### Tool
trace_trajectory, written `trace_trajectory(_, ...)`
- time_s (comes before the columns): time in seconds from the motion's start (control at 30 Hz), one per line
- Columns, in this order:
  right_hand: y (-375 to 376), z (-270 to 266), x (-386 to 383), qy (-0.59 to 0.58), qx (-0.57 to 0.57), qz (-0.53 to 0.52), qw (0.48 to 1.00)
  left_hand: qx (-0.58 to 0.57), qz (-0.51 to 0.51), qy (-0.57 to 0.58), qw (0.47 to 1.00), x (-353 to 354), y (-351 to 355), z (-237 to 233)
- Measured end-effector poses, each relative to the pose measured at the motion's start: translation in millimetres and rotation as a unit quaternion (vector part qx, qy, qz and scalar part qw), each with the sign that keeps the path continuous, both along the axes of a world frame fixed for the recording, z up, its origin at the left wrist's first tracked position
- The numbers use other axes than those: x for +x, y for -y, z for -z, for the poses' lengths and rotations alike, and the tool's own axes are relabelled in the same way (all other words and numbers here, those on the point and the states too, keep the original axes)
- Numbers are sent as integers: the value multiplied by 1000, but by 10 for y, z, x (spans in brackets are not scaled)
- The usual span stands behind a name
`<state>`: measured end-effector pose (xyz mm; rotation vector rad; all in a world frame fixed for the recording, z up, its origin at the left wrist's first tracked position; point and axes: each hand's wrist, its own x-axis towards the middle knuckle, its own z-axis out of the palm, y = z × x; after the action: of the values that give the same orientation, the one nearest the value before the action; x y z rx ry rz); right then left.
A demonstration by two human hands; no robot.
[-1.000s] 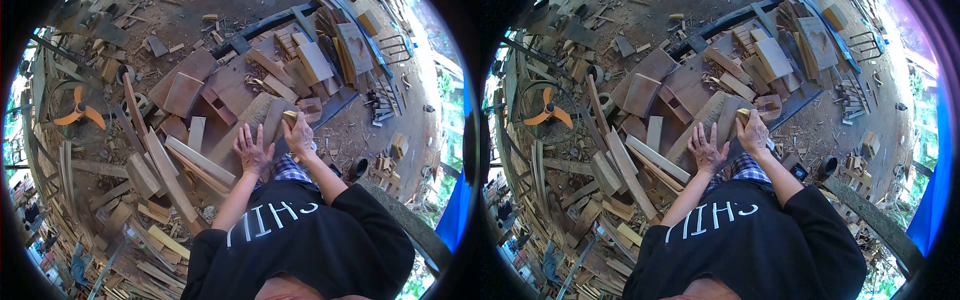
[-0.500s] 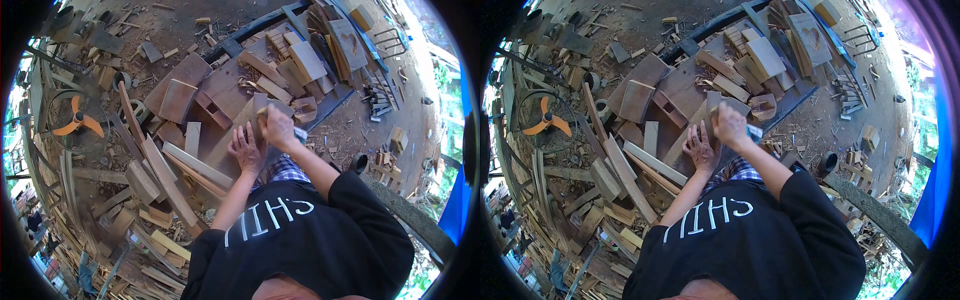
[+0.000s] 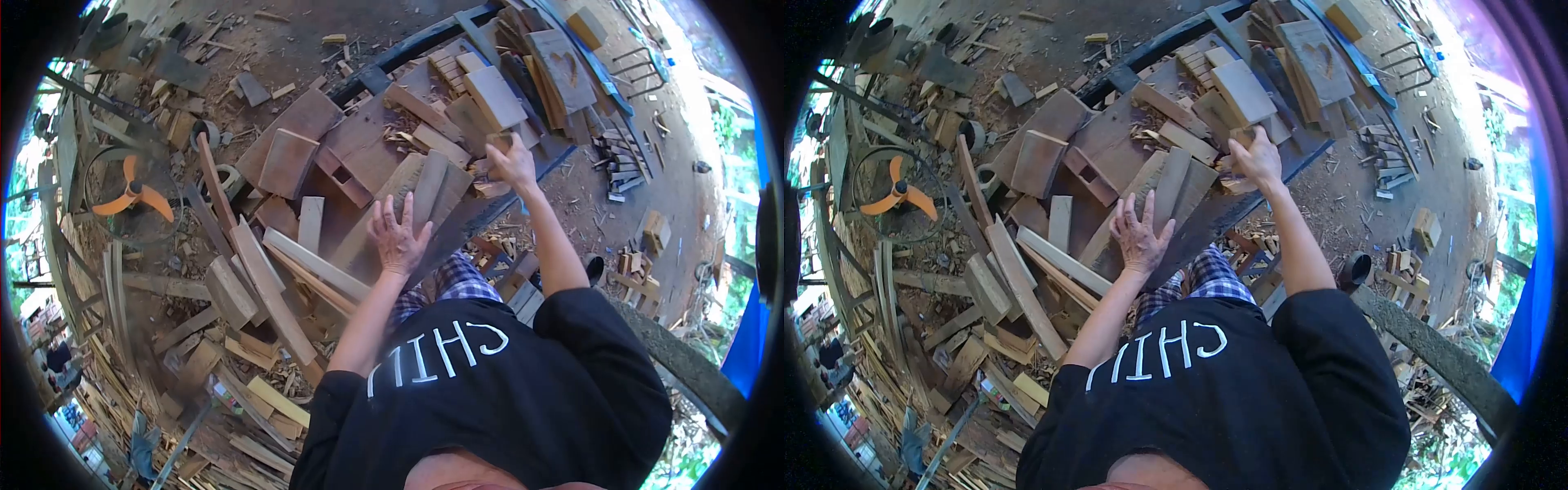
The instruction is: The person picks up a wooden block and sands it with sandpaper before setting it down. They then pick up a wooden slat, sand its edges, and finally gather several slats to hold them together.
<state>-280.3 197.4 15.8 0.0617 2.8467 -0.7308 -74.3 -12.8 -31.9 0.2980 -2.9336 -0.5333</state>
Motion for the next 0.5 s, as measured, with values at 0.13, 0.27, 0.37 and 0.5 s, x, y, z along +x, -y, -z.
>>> trace_trajectory(0.13,-515,196,414,-1,-165,87,983,18,42,-24,999,-92,12,-183)
trace_trajectory(0.27,-637,272,723,8,-258,141,956,144,60,79,985,-145,-75,-257)
trace_trajectory(0.37,-579,241,817,44,-277,145,949,79,71,22,994,-147,-162,-373)
trace_trajectory(0.5,-405,275,898,32,-306,126,943,62,85,22,994,-100,-169,-312)
